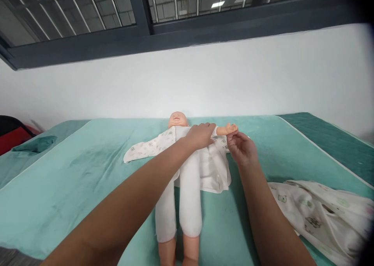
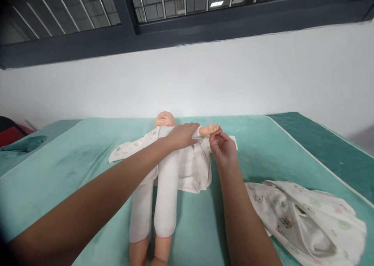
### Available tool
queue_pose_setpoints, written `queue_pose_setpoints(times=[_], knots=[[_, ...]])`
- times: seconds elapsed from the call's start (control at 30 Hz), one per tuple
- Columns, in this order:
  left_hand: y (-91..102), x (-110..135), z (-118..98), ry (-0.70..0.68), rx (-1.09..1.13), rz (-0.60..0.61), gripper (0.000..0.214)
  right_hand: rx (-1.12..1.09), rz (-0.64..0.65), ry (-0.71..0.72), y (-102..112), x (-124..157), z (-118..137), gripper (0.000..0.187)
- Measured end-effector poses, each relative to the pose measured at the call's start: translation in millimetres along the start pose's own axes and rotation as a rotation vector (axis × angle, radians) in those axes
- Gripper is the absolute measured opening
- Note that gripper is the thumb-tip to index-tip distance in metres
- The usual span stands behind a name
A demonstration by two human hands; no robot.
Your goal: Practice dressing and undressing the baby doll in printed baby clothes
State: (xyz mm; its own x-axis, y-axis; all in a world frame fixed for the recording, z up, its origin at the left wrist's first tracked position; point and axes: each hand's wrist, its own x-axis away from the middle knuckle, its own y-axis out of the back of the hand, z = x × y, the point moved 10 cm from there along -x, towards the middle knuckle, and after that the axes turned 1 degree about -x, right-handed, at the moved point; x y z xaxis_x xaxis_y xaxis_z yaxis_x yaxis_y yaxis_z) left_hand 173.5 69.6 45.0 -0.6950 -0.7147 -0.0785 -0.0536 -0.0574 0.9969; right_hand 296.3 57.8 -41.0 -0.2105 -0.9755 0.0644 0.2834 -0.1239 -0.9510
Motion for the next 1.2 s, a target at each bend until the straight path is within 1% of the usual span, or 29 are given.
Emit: queue_pose_setpoints(times=[0.03, 0.1, 0.13, 0.2, 0.27, 0.3, 0.33, 0.37, 0.4, 0.47, 0.5, 0.57, 0.63, 0.67, 0.73, 0.77, 0.83, 0.9, 1.0, 1.07, 1.1, 1.2], knots=[[-1.2, -4.0, -2.2, 0.001, -0.018, -0.001, 0.043, 0.085, 0.014, 0.006, -3.2, 0.5, 0.3, 0.024], [-1.6, -8.3, -2.3, 0.019, -0.037, -0.012, 0.034, 0.366, -0.025, 0.067, -1.3, 1.4, 7.4, 0.017], [-0.6, -8.8, -1.3, 0.024, -0.046, -0.021, 0.031, 0.566, -0.073, 0.114, 2.2, 2.4, 13.5, 0.012], [4.1, -8.1, -0.4, 0.007, -0.086, -0.048, 0.029, 1.058, -0.171, 0.203, 6.3, 5.9, 24.7, 0.006], [9.5, -6.0, 0.5, -0.017, -0.15, -0.073, 0.029, 1.562, -0.211, 0.225, 5.8, 8.3, 23.6, 0.019], [11.3, -4.9, 1.0, -0.027, -0.181, -0.078, 0.029, 1.758, -0.2, 0.211, 5.6, 8.7, 18.4, 0.026], [12.2, -3.9, 1.6, -0.036, -0.207, -0.077, 0.029, 1.891, -0.167, 0.186, 5.9, 8.7, 11.2, 0.03], [12.0, -2.8, 2.1, -0.047, -0.226, -0.07, 0.029, 1.941, -0.124, 0.156, 6.6, 8.8, 4.1, 0.033], [11.4, -1.6, 2.2, -0.061, -0.244, -0.062, 0.029, 1.924, -0.084, 0.135, 6.7, 9.1, -1.3, 0.032], [10.8, 1.2, 2.2, -0.095, -0.272, -0.055, 0.028, 1.788, -0.034, 0.132, 3.9, 10.4, -3.9, 0.028], [11.0, 2.9, 2.8, -0.107, -0.282, -0.054, 0.028, 1.726, -0.033, 0.147, 1.4, 11.3, -0.8, 0.025], [10.4, 6.0, 4.8, -0.124, -0.294, -0.03, 0.027, 1.562, -0.075, 0.182, -2.1, 14.3, 11.5, 0.022], [6.2, 8.3, 6.4, -0.132, -0.319, 0.038, 0.026, 1.369, -0.101, 0.2, -6.2, 18.4, 21.7, 0.025], [2.6, 8.9, 7.1, -0.127, -0.334, 0.084, 0.025, 1.251, -0.092, 0.204, -9.6, 20.8, 23.9, 0.028], [-2.1, 8.0, 10.8, -0.058, -0.334, 0.137, 0.021, 1.038, -0.031, 0.197, -20.5, 26.5, 21.2, 0.033], [-2.8, 6.4, 13.1, -0.005, -0.317, 0.134, 0.02, 0.966, 0.012, 0.189, -27.9, 30.1, 16.8, 0.034], [-3.0, 2.1, 17.0, 0.102, -0.27, 0.085, 0.021, 0.822, 0.09, 0.161, -42.9, 38.9, 4.3, 0.035], [-4.2, -2.3, 18.6, 0.168, -0.232, 0.019, 0.026, 0.75, 0.142, 0.135, -56.4, 48.6, -9.5, 0.034], [-7.1, -6.4, 20.1, 0.186, -0.156, -0.038, 0.039, 0.736, 0.217, 0.05, -70.3, 60.3, -33.2, 0.023], [-6.9, -5.9, 19.5, 0.129, 0.007, -0.041, 0.039, 0.774, 0.308, -0.044, -76.6, 66.1, -51.1, 0.024], [-4.6, -4.2, 18.6, 0.081, 0.111, -0.04, 0.034, 0.795, 0.359, -0.077, -79.4, 68.9, -58.3, 0.027], [14.2, 8.0, 20.2, -0.078, 0.42, -0.079, 0.021, 0.865, 0.51, -0.115, -88.0, 79.4, -74.0, 0.037]])
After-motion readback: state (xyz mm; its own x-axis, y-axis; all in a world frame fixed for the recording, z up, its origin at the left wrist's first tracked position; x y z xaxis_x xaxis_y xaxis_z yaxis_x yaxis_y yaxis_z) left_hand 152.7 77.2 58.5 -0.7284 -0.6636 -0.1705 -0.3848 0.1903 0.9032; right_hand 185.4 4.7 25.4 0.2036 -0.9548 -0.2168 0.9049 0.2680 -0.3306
